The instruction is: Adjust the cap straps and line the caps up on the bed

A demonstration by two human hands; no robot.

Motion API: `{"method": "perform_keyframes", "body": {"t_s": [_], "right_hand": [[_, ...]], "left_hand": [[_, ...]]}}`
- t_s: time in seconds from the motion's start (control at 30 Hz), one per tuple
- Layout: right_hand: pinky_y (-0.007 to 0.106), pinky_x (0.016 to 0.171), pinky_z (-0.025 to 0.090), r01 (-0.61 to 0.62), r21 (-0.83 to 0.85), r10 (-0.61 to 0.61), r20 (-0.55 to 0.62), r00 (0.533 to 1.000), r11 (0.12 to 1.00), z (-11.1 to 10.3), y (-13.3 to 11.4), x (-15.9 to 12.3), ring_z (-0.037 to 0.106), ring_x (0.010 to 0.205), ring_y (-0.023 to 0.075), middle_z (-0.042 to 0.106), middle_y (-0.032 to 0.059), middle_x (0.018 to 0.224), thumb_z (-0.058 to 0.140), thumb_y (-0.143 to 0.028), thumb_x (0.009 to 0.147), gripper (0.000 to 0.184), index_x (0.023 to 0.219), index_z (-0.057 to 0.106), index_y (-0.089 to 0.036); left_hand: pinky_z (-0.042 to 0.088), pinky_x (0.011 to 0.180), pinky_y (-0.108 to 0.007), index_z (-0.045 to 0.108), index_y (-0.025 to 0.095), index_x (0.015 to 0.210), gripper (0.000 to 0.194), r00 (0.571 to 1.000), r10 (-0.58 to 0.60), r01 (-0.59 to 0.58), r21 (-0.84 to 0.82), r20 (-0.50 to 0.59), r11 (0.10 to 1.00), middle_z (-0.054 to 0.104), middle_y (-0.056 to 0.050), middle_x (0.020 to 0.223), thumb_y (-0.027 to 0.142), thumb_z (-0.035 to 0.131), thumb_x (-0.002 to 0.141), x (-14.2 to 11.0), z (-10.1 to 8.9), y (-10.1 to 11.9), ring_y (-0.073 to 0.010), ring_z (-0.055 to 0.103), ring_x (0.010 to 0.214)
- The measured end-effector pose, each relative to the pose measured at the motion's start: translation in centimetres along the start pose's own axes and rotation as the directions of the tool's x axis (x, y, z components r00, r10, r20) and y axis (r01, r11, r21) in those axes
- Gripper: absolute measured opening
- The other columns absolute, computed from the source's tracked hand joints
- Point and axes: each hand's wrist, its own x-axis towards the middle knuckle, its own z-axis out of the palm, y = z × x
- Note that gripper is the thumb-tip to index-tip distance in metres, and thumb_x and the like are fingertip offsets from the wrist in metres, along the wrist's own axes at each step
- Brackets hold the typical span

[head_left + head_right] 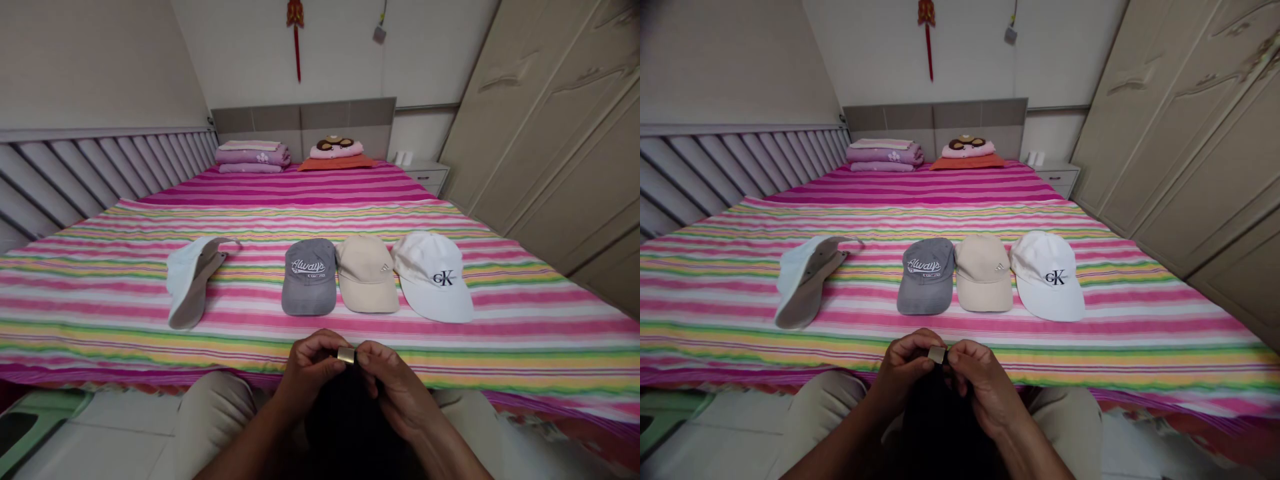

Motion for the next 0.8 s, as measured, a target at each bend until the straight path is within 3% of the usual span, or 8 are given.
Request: {"method": "perform_keyframes", "body": {"t_s": [0.8], "right_hand": [[0.025, 0.045, 0.017, 0.009, -0.012, -0.009, -0.013, 1.000, 1.000, -0.09, 0.43, -0.42, 0.024, 0.041, 0.0069, 0.036, -0.0063, 0.039, 0.069, -0.039, 0.061, 0.035, 0.046, 0.046, -0.017]], "left_hand": [[0.045, 0.066, -0.029, 0.065, 0.016, 0.075, 0.016, 0.993, -0.079, 0.074, -0.060, -0.084, 0.995, 0.058, -0.002, 0.077, 0.023, 0.069, 0.061, -0.67, 0.38, 0.10, -0.0147, 0.055, 0.070]]}}
